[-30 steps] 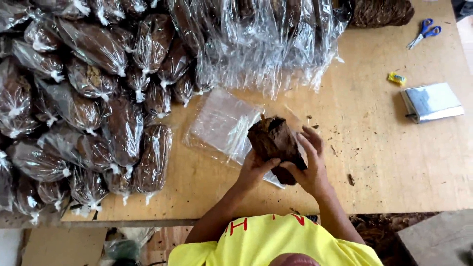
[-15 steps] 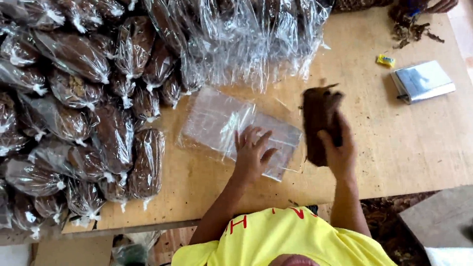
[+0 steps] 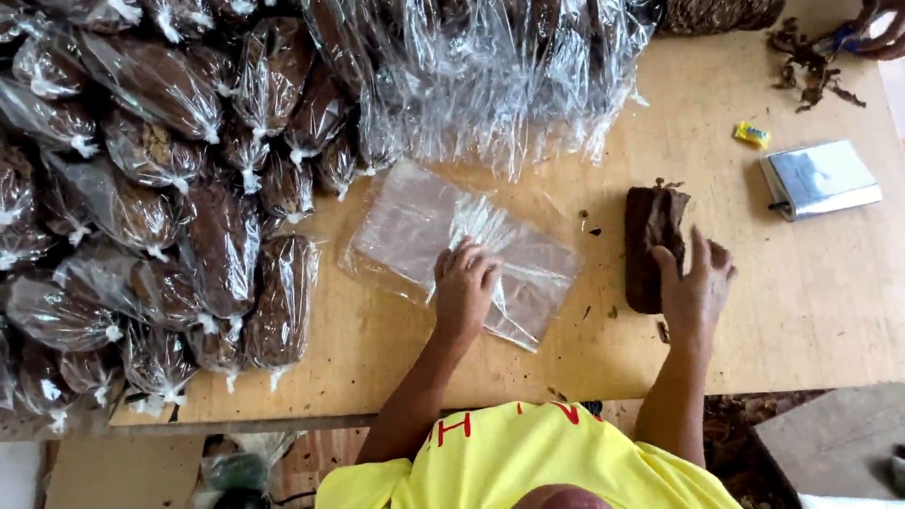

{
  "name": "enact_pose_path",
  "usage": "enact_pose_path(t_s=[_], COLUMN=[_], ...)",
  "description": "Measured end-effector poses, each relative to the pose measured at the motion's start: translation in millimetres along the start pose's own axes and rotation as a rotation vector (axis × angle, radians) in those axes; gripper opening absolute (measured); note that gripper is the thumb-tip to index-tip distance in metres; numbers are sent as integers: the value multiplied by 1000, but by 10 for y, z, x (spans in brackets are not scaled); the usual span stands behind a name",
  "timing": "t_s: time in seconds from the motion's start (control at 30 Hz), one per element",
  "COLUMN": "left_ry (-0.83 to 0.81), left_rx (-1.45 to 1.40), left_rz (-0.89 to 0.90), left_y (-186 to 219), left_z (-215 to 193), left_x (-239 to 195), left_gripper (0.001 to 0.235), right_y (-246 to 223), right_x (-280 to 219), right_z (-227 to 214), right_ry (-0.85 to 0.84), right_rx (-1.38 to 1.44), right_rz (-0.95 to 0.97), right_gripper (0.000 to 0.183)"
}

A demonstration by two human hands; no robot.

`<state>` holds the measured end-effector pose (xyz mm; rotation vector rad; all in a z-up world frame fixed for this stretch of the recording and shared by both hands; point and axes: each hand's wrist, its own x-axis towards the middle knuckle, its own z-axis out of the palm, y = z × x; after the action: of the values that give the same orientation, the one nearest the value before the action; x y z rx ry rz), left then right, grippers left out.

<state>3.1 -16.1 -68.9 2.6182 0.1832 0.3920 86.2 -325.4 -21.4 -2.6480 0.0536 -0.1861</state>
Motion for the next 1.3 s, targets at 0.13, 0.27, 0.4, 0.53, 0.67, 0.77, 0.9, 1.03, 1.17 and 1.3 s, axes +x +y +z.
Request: enact_pose_path(t_s=[0.13,0.27,0.4,0.53,0.67,0.77,0.9,1.03,1.17,1.3], left_ry=[211,289,326,306,44,52,176,163,373,476], left_rx=[-231,-402,-489,-319,-44,-138,-4,162,29,-3], left_rz=[31,-17,4,13,-18,-7,-85,-175,-99,-36], left_y=[-42,-62,-50,-48,-9,38,-220,-428,-394,-222], left_z=[-34,-67,-119,-90,-64,-130,-82,48,-96,-280], left_x=[73,99,94,76,71,52,87,63,103,145], left_gripper=[12,8,8,11,15,34,56,45,14,10], right_y=[-240,-674,-1014,-1150,-1156,-1103,-1198,-1150,-1013,-1056], right_x=[-125,-492,-678,-658,-545,-558,-586,-600,-596,-568], right_z=[-32,134,534,552,406,452,459,519,665,636], right_ry=[291,-92,-172,92,88,-315,-517,-521,-484,-437], right_rx=[273,734,846,612,207,-82,-241,-303,-283,-137], right_rz=[-230,-201,-222,-423,-500,-464,-393,-382,-387,-316], right_gripper=[41,13,19,65,72,69,73,72,75,99])
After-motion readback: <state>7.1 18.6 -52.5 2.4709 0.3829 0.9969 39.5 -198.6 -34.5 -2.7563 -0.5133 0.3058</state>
